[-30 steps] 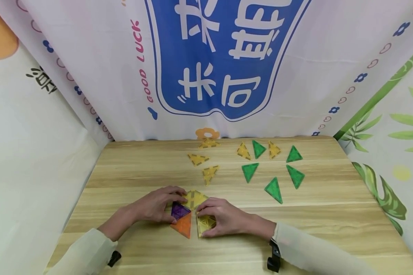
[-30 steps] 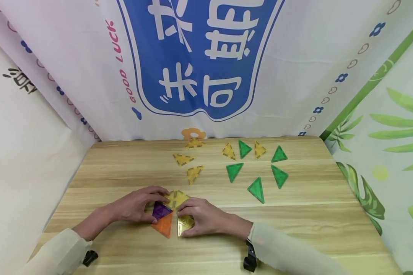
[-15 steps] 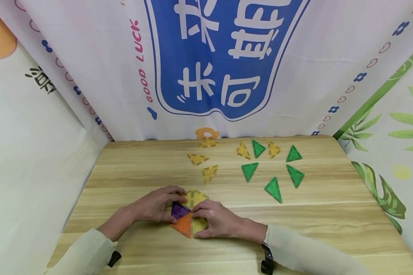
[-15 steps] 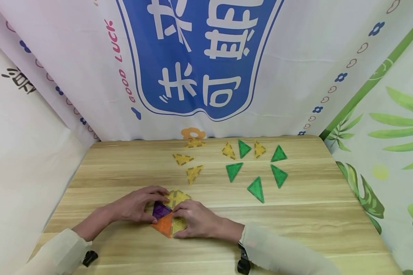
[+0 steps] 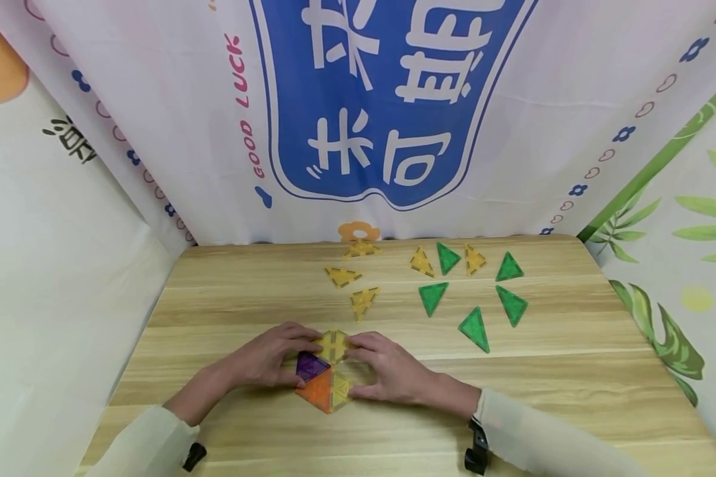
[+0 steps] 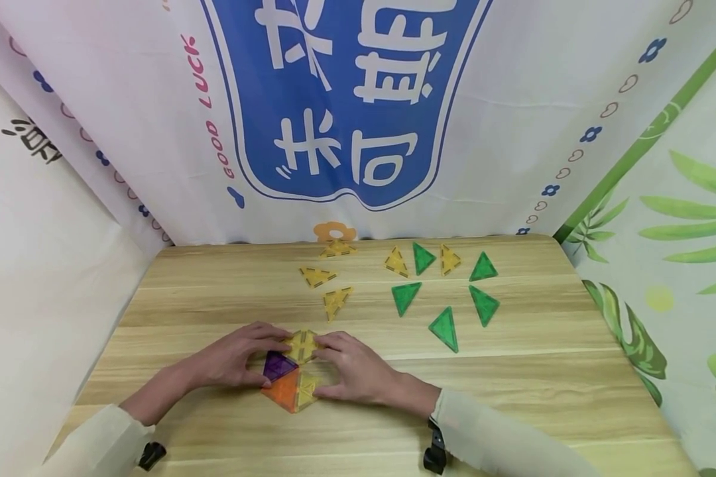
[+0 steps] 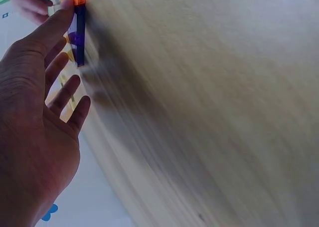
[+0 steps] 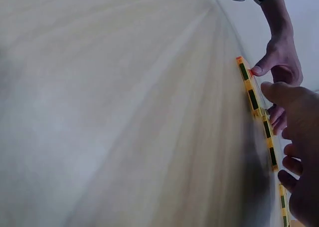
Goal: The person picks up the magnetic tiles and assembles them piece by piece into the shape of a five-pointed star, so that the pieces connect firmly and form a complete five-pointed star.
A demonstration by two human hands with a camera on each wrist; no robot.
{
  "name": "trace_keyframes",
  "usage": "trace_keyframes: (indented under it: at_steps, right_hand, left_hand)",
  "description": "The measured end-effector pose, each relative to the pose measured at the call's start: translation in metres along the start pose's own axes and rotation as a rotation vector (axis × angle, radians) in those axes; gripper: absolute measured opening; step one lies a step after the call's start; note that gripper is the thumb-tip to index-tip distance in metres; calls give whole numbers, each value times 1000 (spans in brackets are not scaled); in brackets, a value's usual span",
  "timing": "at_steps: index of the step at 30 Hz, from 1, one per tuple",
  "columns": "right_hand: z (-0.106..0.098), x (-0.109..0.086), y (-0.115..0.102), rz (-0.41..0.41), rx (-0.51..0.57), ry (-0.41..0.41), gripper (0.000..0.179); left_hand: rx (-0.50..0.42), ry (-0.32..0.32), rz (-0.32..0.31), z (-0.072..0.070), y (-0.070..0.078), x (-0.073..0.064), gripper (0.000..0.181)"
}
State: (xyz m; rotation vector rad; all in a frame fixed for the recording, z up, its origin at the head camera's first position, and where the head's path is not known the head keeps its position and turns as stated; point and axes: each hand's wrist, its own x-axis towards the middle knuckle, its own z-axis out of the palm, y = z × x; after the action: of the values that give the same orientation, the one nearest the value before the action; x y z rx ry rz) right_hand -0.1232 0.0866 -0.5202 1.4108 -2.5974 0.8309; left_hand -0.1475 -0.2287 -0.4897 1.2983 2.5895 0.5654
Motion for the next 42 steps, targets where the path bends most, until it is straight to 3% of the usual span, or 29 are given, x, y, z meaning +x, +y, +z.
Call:
trace_keyframes:
  at_steps: [7, 16, 34, 42]
  right_hand:
    - [5, 9, -3, 36, -10, -68, 68]
    - [19, 45, -14, 38, -56, -104, 69]
    - [59, 116, -34, -13, -105, -120, 67]
    - [72, 137, -45, -7, -133, -131, 67]
  left_hand:
    - [-8, 13, -32, -2, -7, -11, 60]
    - [-43, 38, -119, -9, -29, -38, 63]
    - [19, 125, -161, -36, -49, -95, 62]
    - [76, 149, -159, -41, -61, -112, 65]
